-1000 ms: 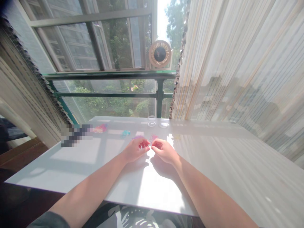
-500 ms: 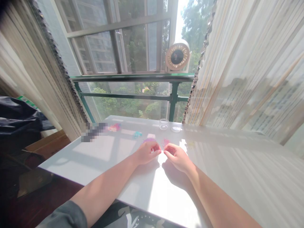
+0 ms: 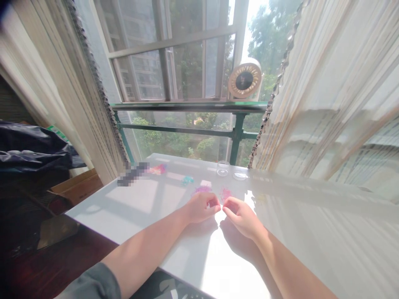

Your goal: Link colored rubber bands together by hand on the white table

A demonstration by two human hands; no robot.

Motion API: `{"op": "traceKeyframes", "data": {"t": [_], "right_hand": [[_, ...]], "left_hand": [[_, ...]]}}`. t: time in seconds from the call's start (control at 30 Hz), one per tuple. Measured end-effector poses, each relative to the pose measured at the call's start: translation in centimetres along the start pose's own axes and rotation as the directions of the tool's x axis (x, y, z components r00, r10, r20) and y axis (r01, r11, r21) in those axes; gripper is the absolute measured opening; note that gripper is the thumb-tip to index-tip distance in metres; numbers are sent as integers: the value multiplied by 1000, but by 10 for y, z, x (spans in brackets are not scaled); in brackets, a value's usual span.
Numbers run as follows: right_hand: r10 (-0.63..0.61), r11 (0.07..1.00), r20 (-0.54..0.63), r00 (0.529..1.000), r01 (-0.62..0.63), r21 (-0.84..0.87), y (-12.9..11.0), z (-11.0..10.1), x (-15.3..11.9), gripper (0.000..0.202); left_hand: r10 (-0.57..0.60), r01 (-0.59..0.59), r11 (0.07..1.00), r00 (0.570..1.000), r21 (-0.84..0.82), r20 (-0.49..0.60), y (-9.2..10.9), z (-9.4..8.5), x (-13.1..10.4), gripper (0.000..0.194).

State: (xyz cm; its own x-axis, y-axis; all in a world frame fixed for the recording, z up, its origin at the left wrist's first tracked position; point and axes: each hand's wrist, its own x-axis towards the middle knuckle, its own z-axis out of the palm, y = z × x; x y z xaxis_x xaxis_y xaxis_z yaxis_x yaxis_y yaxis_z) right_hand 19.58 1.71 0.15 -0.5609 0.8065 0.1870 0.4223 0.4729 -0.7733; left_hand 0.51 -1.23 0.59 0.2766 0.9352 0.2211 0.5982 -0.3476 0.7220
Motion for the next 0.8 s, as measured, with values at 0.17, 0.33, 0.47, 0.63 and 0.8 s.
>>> {"op": "traceKeyframes", "data": {"t": [0.17,0.33,0.47,0.63,0.8], "right_hand": [[3,1000,-3,1000,-3,27,4,0,1,15],[-7,1000,-19,1000,7,22,3,-1,1,16],[-8,1000,-18,1000,7,-6,2,-1,1,16],[-23,1000,-44,999,22,-21,3,-1,2,16],[-36,999,-41,999,36,4,6,-1,3,15]], "left_hand": [[7,-7,1000,1000,1,-5,-1,0,0,18],[6,-6,1000,1000,-4,7,0,-1,0,19],[13,-13,1000,1000,-4,17,1,-1,-1,19],[8,-8,1000,1000,-16,13,2,-2,-1,17],[3,-2,1000,1000,-8,15,3,-3,-1,17]]}}
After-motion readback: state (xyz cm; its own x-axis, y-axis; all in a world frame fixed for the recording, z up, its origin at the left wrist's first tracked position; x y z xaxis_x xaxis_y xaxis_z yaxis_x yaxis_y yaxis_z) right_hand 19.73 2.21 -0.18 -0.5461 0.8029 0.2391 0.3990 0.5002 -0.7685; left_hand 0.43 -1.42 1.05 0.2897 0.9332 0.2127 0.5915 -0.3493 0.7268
